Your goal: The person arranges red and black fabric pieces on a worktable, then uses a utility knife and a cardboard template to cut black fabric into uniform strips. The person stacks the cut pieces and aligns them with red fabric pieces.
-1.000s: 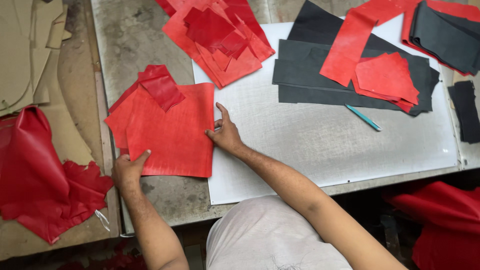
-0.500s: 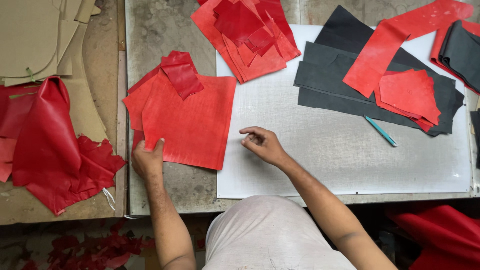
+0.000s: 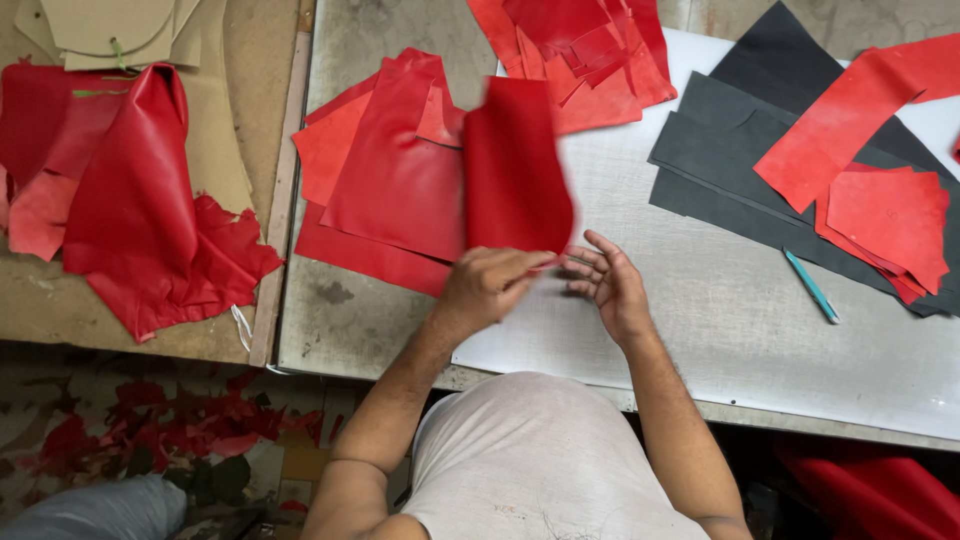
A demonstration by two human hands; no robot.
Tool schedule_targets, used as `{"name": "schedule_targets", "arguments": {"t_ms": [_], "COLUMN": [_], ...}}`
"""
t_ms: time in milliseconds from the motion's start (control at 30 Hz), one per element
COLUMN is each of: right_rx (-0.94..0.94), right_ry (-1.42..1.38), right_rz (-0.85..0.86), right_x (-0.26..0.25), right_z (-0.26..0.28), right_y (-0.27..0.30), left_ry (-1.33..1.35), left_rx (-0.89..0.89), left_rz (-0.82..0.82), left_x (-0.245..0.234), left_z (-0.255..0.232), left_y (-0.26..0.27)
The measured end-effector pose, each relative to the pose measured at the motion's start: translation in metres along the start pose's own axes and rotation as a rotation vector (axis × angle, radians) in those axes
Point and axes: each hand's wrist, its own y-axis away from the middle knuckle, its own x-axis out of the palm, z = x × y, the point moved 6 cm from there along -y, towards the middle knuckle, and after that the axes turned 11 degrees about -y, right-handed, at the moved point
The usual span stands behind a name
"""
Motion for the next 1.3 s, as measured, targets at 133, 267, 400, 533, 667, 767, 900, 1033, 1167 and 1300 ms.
{"name": "schedule_targets", "arguments": {"t_ms": [133,267,400,533,667,767,900,1033,1167,1300], "right_rx": [-0.090,-0.099,-0.360,-0.461,-0.366,-0.177,-0.189,-0.774,-0.394,-0.807], "right_ry": [-0.299,-0.304,0.455,0.719,0.447,0.377,0.483,1.154,1.088,1.178], "right_rz": [-0.066,-0.174,-0.185,-0.175,-0.237,-0.488,-0.301,-0.001,-0.537,-0.424], "right_x": [-0.019,-0.045,-0.063,-0.081,-0.106,-0.124,-0.098,-0.037,-0.057,-0.027], "right_z": [0.017,0.030,0.072,0.091,0.096,0.098,0.115,0.154,0.157,0.141], "right_y": [-0.001,-0.005,-0.001,0.013,-0.010,-0.044,-0.079,-0.067,-0.053,-0.032], "left_ry": [0.323,-0.281,-0.545,-0.337,-0.673,-0.522,-0.349,-0.353,-0.383,-0.487], "left_rx": [-0.121,-0.736,-0.887,-1.064,-0.778,-0.923,-1.114,-1.121,-1.054,-0.573], "left_rz": [0.066,-0.215,-0.249,-0.136,-0.304,-0.166,-0.089,-0.093,-0.106,-0.343], "left_x": [0.000,-0.051,-0.072,-0.061,-0.075,-0.072,-0.070,-0.071,-0.074,-0.081], "left_z": [0.019,0.148,0.226,0.265,0.255,0.271,0.281,0.276,0.243,0.152], "left_y": [-0.004,0.020,0.059,0.085,0.076,0.076,0.083,0.074,0.062,0.007]}}
